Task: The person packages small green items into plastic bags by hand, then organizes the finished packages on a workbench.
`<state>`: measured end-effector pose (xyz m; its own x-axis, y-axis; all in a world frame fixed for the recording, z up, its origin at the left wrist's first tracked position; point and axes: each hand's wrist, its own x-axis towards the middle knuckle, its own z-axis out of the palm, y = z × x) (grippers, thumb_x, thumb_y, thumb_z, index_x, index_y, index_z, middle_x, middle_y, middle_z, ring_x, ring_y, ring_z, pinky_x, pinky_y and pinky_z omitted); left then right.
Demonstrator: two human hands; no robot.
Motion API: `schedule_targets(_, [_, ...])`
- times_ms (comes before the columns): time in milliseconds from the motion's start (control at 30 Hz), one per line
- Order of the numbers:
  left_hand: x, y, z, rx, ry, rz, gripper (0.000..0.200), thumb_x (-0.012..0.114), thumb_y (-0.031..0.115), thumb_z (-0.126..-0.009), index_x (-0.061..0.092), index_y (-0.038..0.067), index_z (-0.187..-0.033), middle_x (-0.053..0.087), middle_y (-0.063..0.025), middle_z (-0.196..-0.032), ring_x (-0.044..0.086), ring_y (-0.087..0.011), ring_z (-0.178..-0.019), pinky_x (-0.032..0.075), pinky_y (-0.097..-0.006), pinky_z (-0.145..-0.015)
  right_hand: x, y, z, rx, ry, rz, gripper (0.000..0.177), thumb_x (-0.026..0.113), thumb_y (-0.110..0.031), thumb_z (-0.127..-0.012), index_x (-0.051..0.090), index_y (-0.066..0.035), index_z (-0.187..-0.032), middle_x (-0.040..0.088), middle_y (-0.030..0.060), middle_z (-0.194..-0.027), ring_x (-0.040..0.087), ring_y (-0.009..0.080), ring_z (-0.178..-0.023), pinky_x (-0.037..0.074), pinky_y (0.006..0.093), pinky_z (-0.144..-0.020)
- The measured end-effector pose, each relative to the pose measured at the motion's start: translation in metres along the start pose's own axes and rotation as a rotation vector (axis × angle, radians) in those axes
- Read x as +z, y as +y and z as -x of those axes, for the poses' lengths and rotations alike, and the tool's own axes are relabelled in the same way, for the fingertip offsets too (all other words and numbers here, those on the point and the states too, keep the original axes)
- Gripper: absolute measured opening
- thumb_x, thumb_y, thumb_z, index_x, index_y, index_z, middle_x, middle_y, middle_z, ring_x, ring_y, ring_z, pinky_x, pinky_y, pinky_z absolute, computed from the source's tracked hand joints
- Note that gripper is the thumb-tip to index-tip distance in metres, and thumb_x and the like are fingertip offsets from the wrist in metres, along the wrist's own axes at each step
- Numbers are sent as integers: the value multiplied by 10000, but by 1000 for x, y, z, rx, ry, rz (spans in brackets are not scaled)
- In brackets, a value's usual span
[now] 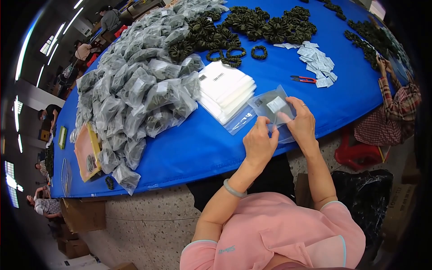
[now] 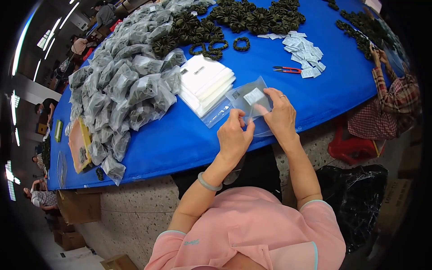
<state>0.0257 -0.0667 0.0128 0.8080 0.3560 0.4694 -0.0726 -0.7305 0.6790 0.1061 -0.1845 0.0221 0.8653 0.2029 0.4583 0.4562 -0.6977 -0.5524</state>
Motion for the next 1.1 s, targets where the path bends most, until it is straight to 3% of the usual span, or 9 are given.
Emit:
schedule_targets(167, [-8,-7,7,-199,-157,-159,139,664,115,-796,576,41,-719,522,-28,-497,474,-220,-398,423,-317,-445,-5,-3,-2,122,-89,-37,349,777,-199,-762,660,-35,-1046,677,109,-1045,659,242,-838,538,338,-723])
schedule_targets(300, [-8,-8,11,-159,-148,-105,254,658,191,-840,598,19,-663,530,-42,-477,453,-219,-373,415,-317,-428,-3,-8,-14,367,-401,196,280,757,-191,-788,652,-34,-995,669,97,-980,625,220,-742,514,339,-646])
schedule_targets(500, [-22,-7,8,-330,-323,-72,297,661,221,-873,632,2,-674,565,-49,-509,464,-170,-389,416,-276,-429,-5,4,0,344,-253,-81,205,761,-154,-778,664,-46,-922,645,84,-894,581,209,-696,479,335,-607])
schedule_targets(633, [-22,-15,19,-661,-423,456,313,624,234,-904,643,-19,-721,602,-78,-538,475,-164,-399,405,-286,-417,-21,14,21,190,-12,-90,107,762,-92,-750,679,-57,-807,621,54,-832,554,199,-713,459,302,-616])
schedule_targets(667, [-23,-15,19,-667,-435,458,313,624,234,-904,643,-19,-721,602,-78,-538,475,-164,-399,405,-286,-417,-24,15,26,200,-16,-83,107,762,-92,-750,679,-57,-807,621,54,-832,554,199,-713,459,302,-616])
schedule_targets(800, [-32,-9,20,-843,-561,683,302,642,222,-921,658,7,-710,591,-43,-583,426,-67,-420,339,-168,-405,-33,5,52,-148,-130,-192,92,760,-50,-724,685,-66,-774,600,26,-810,533,187,-745,450,293,-676])
schedule_targets(967, [-33,-12,24,-940,-546,837,299,638,225,-926,662,7,-723,570,-30,-586,393,-56,-415,303,-168,-393,-22,-2,66,-279,-261,-326,137,769,-22,-689,708,-62,-805,594,19,-814,506,165,-792,422,290,-760])
schedule_targets(1100, [-35,-12,22,-949,-551,817,287,627,214,-918,670,-8,-742,557,-31,-572,404,-70,-433,325,-187,-415,-18,-5,67,-341,-243,-265,133,743,-2,-704,679,-61,-803,597,29,-833,509,175,-794,416,296,-780])
